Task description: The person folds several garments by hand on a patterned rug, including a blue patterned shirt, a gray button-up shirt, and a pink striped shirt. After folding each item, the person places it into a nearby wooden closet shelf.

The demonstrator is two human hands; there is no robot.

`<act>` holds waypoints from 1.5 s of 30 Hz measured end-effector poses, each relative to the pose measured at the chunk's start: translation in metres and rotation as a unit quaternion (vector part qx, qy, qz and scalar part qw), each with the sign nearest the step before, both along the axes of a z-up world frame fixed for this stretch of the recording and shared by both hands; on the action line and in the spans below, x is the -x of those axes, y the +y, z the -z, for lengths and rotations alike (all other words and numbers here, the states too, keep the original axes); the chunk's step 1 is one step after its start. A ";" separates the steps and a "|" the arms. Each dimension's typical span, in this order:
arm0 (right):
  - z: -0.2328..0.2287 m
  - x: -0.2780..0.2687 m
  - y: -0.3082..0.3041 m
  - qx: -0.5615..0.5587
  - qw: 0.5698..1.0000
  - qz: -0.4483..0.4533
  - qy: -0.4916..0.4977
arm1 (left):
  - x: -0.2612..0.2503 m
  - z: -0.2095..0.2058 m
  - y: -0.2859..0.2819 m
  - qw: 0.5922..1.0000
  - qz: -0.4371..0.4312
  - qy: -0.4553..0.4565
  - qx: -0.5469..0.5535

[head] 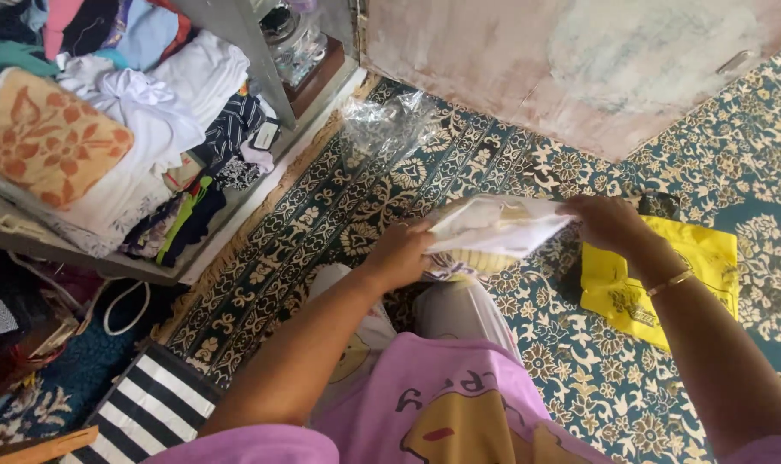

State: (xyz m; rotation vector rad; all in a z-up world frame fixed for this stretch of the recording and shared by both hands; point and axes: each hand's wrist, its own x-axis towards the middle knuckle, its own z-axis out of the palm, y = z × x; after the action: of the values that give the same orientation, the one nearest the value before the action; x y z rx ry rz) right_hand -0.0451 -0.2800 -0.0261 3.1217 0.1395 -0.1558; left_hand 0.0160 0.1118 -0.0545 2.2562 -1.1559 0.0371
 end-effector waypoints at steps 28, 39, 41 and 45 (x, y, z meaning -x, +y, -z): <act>0.078 -0.018 0.069 -0.446 0.881 0.099 0.120 | -0.052 0.098 0.033 0.912 -0.243 0.284 0.167; 0.185 0.011 0.063 -0.540 0.703 0.435 0.157 | -0.026 0.014 -0.010 0.898 -0.370 0.206 0.117; 0.193 0.006 0.061 -0.553 0.677 0.456 0.166 | -0.019 -0.004 -0.022 0.912 -0.306 0.217 0.167; 0.227 -0.008 0.047 -0.613 0.602 0.473 0.193 | -0.003 0.036 -0.048 0.982 0.092 -0.075 -0.150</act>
State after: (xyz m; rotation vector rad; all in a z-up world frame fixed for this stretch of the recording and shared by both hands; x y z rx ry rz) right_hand -0.0369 -0.2329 -0.2528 3.6346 -2.4391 -1.1702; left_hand 0.0187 0.0641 -0.0900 2.4267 -1.5358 -0.0433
